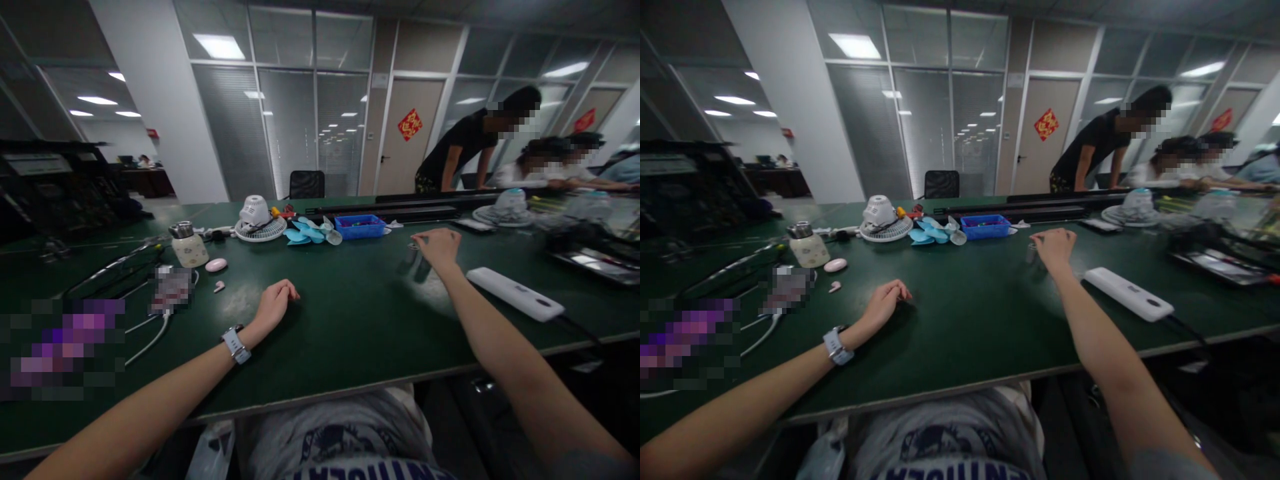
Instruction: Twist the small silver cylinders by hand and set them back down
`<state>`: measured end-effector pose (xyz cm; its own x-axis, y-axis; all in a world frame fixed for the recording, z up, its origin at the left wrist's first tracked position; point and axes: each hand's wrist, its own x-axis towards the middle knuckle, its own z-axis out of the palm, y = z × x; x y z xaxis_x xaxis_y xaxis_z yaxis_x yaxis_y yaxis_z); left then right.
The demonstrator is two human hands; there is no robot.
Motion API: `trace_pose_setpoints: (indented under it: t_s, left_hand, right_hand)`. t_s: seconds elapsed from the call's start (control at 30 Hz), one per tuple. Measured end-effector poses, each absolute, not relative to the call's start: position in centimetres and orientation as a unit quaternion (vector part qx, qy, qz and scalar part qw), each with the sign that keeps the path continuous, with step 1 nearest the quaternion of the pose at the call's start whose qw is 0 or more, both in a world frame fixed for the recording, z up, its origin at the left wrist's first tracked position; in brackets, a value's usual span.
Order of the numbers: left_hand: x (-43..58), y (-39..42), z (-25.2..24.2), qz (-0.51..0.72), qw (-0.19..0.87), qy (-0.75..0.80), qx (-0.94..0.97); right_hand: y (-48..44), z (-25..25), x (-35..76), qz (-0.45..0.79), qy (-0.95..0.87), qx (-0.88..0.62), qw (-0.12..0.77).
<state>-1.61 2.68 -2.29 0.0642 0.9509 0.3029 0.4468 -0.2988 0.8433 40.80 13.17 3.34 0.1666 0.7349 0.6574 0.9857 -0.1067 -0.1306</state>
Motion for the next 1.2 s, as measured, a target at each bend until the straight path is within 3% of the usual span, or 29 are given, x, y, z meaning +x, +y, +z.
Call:
trace_pose_setpoints:
  t_s: [0.13,0.63,0.93,1.2]
  left_hand:
    - [-1.6,2.7,-2.4,0.444,0.3,0.516,0.668]
    - [-1.6,2.4,-2.1,0.43,0.318,0.518,0.668]
    - [-1.3,2.2,-1.8,0.439,0.312,0.507,0.673]
    - [-1.1,2.1,-1.8,0.438,0.321,0.503,0.672]
  right_hand:
    - [13.8,2.4,41.8,-0.203,-0.598,-0.742,0.224]
    - [14.3,2.6,41.6,-0.146,-0.597,-0.77,0.174]
    - [14.3,3.7,46.3,-0.022,-0.594,-0.795,0.124]
    - [13.1,4.4,41.0,-0.009,-0.64,-0.755,0.14]
